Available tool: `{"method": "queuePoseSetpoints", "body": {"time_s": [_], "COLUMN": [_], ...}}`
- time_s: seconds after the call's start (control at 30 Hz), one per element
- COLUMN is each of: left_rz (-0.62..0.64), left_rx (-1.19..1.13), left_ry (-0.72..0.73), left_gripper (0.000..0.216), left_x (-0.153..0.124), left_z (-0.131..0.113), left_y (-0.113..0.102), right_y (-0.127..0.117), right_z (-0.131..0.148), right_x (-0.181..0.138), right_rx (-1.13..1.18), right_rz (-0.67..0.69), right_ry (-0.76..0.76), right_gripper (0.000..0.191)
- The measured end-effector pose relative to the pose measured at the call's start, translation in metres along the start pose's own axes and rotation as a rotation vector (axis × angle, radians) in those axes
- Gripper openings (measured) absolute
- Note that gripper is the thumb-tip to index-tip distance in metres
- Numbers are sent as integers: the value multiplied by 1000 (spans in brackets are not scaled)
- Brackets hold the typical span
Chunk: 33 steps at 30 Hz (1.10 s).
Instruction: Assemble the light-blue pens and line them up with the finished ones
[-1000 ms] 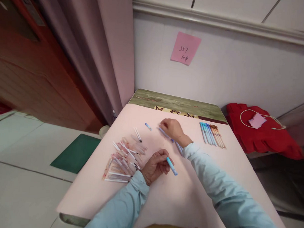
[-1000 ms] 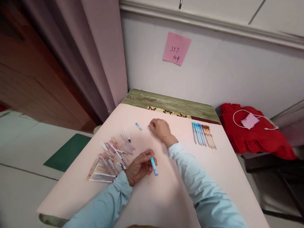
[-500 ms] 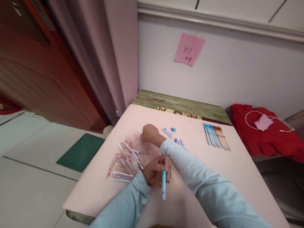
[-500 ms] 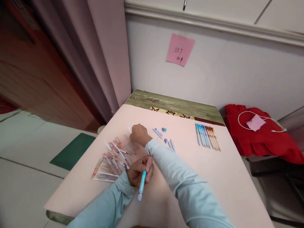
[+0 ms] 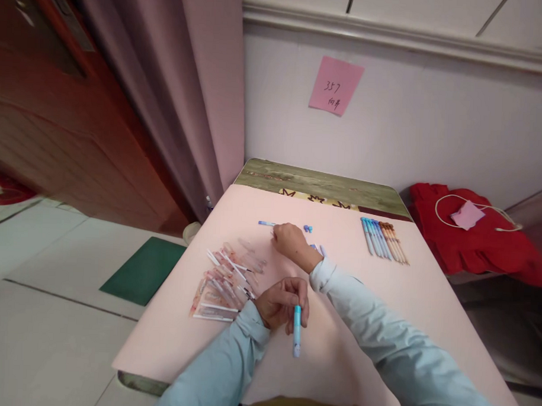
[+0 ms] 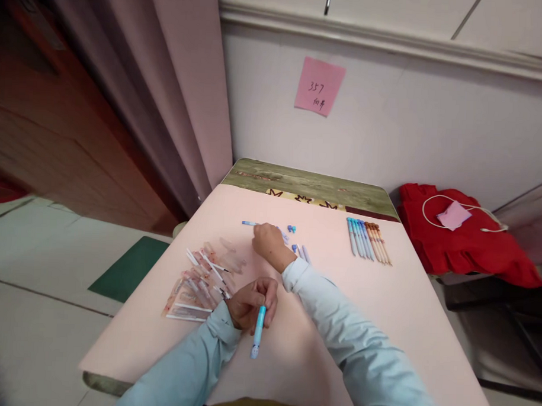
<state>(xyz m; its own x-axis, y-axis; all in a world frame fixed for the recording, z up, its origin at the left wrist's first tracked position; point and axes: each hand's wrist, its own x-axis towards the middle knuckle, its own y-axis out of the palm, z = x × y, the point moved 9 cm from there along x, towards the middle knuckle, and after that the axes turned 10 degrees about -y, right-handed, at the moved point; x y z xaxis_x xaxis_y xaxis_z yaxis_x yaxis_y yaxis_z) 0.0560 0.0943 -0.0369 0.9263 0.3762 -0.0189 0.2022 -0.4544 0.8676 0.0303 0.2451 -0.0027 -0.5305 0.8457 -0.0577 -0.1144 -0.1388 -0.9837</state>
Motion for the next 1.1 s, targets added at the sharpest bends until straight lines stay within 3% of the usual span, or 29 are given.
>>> {"method": "queuePoseSetpoints", "body": {"time_s": [0.2, 0.4, 0.5, 0.57, 0.67, 0.73, 0.8, 0.87, 1.0, 1.1], "left_rz": [39, 46, 38, -40, -282, -460, -579, -620, -572, -569], "left_rx": [0, -9, -2, -12, -138, -279, -394, -490, -689, -742], "left_ry": [-20, -36, -26, 24, 189, 287, 312, 312, 377, 425], "left_gripper": [27, 26, 23, 21, 14, 7, 2, 10, 22, 24], "left_x": [-2, -3, -2, 0, -1, -5, -8, -8, -15, -24], "left_z": [2, 4, 4, -1, -16, -23, -23, -20, -17, -16], "left_y": [3, 2, 1, -5, -27, -44, -53, -54, -40, -33], "right_y": [6, 12, -3, -16, -30, -21, -4, 11, 31, 29], "right_z": [50, 57, 33, 1, -61, -85, -87, -74, -51, -49], "right_x": [29, 35, 21, -3, -63, -103, -130, -141, -143, -145], "right_rx": [104, 116, 115, 117, 184, 223, 214, 180, 86, 67], "right_rz": [-7, -28, -98, -174, -346, -375, -344, -315, -272, -313], "right_ry": [-301, -320, -248, -151, 121, 269, 328, 329, 332, 337], "right_gripper": [25, 22, 22, 24, 21, 18, 15, 15, 24, 30]}}
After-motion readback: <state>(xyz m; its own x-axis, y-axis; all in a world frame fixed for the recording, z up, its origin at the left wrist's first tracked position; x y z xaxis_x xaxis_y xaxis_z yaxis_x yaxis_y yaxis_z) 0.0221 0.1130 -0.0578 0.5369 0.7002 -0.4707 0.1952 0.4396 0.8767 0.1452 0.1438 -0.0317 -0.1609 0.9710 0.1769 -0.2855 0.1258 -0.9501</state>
